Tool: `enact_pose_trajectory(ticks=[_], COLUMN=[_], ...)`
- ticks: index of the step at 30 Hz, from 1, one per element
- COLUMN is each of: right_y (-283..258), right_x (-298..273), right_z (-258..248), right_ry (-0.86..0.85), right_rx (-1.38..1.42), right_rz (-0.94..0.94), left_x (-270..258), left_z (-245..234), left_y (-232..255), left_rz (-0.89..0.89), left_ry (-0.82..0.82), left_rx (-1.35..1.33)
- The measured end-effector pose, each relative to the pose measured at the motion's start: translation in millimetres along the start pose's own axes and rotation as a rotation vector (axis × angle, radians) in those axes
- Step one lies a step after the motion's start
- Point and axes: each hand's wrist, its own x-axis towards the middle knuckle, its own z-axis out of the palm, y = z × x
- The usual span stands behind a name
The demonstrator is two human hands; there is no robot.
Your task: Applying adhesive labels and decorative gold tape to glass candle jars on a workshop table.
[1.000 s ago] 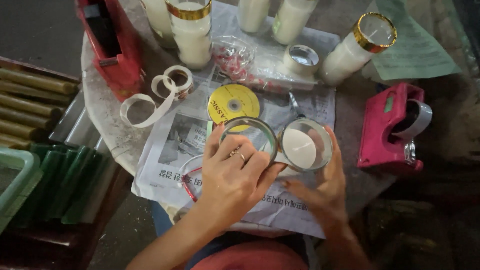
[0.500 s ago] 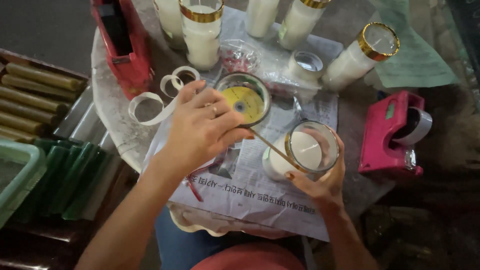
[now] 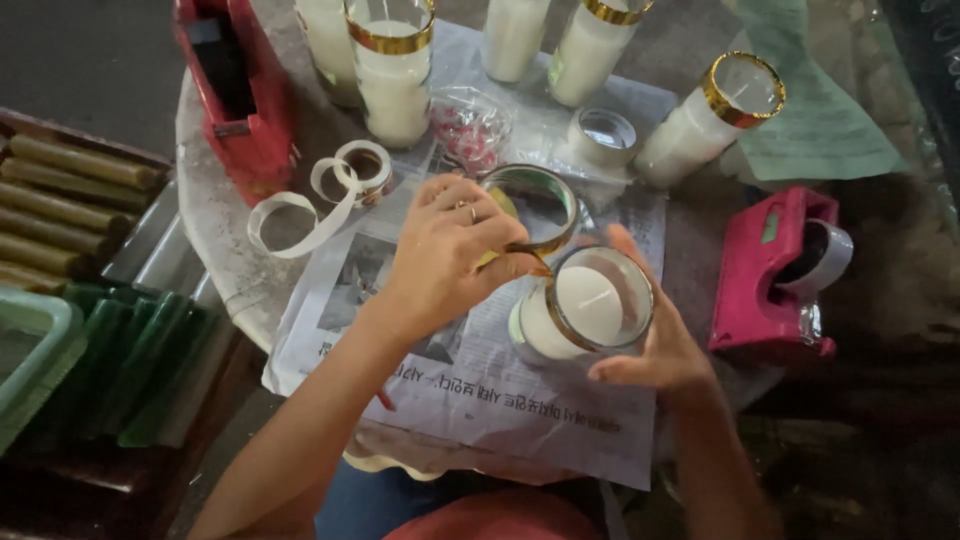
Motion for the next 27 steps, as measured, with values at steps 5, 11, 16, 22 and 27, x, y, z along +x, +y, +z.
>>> enact_pose_trajectory(ticks=[5, 11, 16, 22, 27], right_y=[-37, -12, -13, -33, -78], right_x=[-12, 7, 20, -7, 6], right_z=[39, -8, -38, 30, 92], right_ry=[0.323, 0.055, -0.317, 0.096, 0.646], right_rx=[-0.433, -0.018, 0.369, -0.289, -0.127], right_rz=[0.025, 0.057, 0.303, 0.005, 0.303], left_x=[-5, -17, -11, -12, -11], left_z=[5, -1, -20, -18, -19], left_y=[-2, 23, 87, 93, 93], left_rz=[-0.041, 0.009, -0.012, -0.074, -0.046], left_ry=[0.013, 0.009, -0.016, 0.002, -0.018], left_rx=[0.0, 0.076, 0.258, 0.302, 0.329])
